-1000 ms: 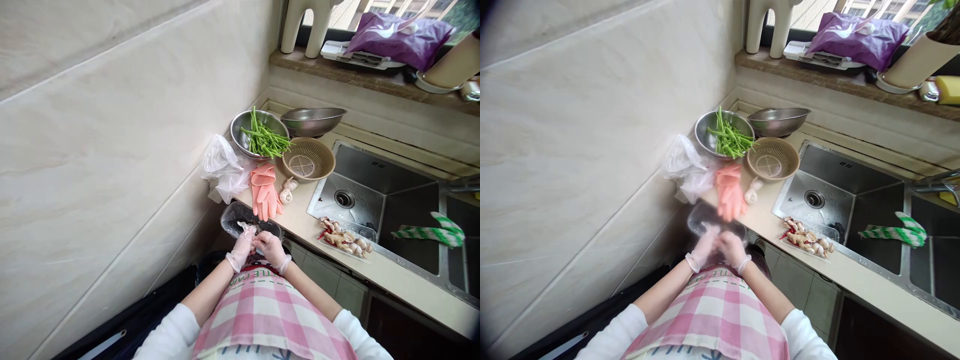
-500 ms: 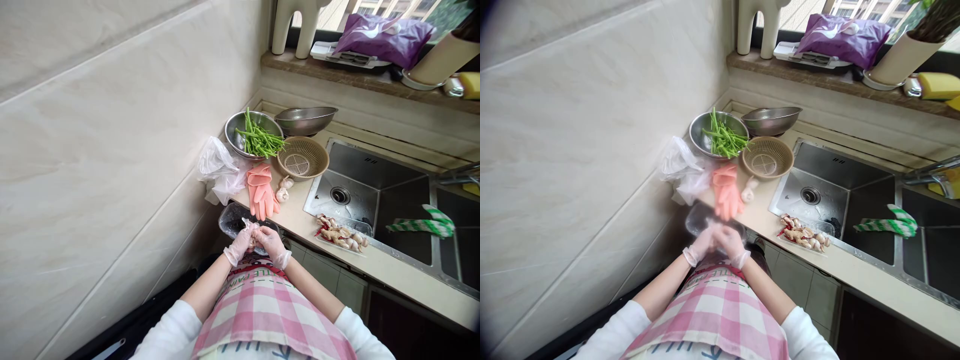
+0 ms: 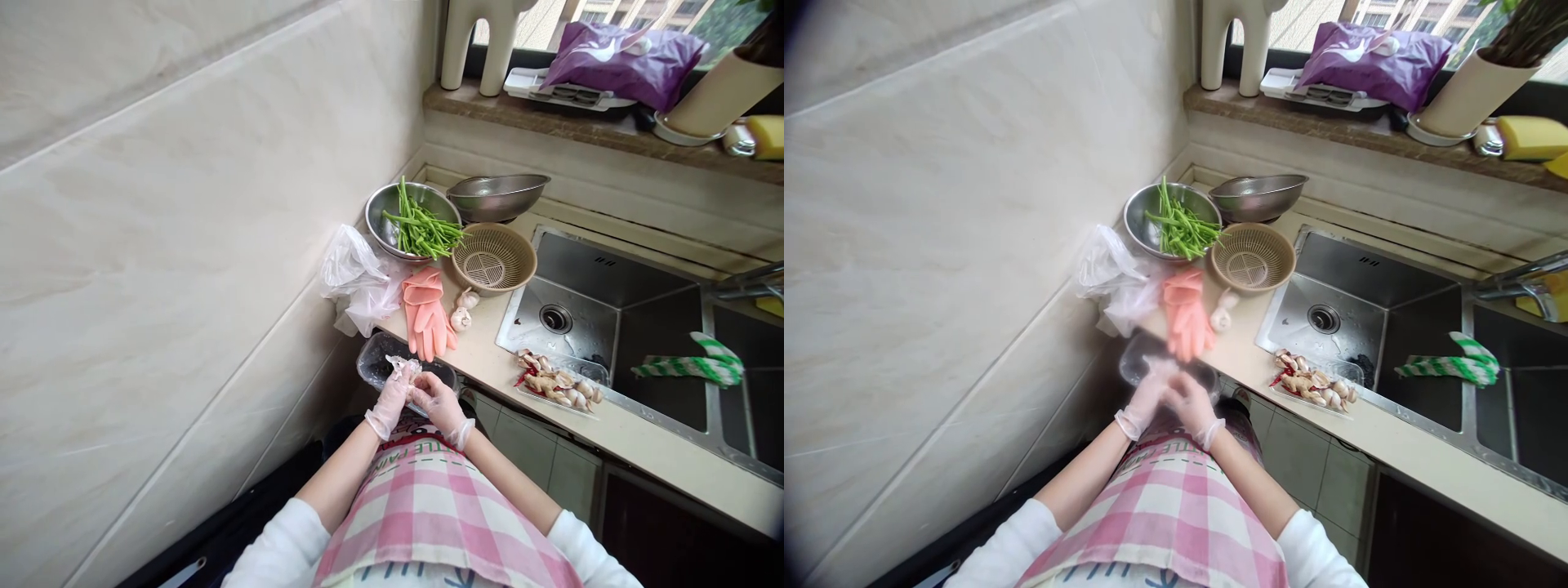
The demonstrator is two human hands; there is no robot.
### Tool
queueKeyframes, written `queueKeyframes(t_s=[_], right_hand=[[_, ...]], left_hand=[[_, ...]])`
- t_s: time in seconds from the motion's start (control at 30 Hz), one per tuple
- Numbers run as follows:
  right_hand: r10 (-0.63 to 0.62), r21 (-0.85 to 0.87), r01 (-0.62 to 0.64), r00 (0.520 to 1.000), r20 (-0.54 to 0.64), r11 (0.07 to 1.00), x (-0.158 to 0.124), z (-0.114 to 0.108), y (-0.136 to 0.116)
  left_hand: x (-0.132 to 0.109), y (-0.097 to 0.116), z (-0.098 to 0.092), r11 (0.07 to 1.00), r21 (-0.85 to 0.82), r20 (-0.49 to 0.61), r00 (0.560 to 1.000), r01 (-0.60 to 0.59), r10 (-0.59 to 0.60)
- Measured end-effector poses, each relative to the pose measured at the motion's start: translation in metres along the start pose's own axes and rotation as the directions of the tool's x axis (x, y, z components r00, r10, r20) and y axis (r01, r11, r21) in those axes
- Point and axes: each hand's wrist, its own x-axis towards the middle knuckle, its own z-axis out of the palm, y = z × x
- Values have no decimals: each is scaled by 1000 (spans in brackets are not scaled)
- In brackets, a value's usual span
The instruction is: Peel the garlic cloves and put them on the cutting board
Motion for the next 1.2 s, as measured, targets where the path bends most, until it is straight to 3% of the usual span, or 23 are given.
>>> queueKeyframes(t_s=[0.1, 0.23, 0.5, 0.8, 0.97, 1.07, 1.2], right_hand=[[-73, -105, 69, 997, -37, 992, -2, 0, -7], [-147, -226, 132, 988, -48, 965, -2, -1, -16], [-98, -274, 89, 995, -21, 958, -2, -2, -17], [-205, -388, 199, 978, 27, 900, -2, 6, -12], [-241, -424, 212, 971, -14, 880, 1, 13, -1], [-239, -402, 207, 970, -32, 892, 1, 14, 1], [-235, -252, 200, 965, -117, 947, 0, 8, -1]], left_hand=[[-1, -3, 3, 991, -133, 13, 999, -32, 34], [-5, -4, 5, 960, -277, 99, 995, 48, -21], [-11, 2, 6, 983, -156, 13, 995, -93, 96], [-8, -5, -3, 984, 13, -26, 984, -177, 177], [-7, -4, -4, 984, 21, -48, 983, -175, 176], [-10, -2, 0, 984, 8, -71, 981, -179, 179], [-17, 7, 6, 981, -27, -15, 981, -194, 194]])
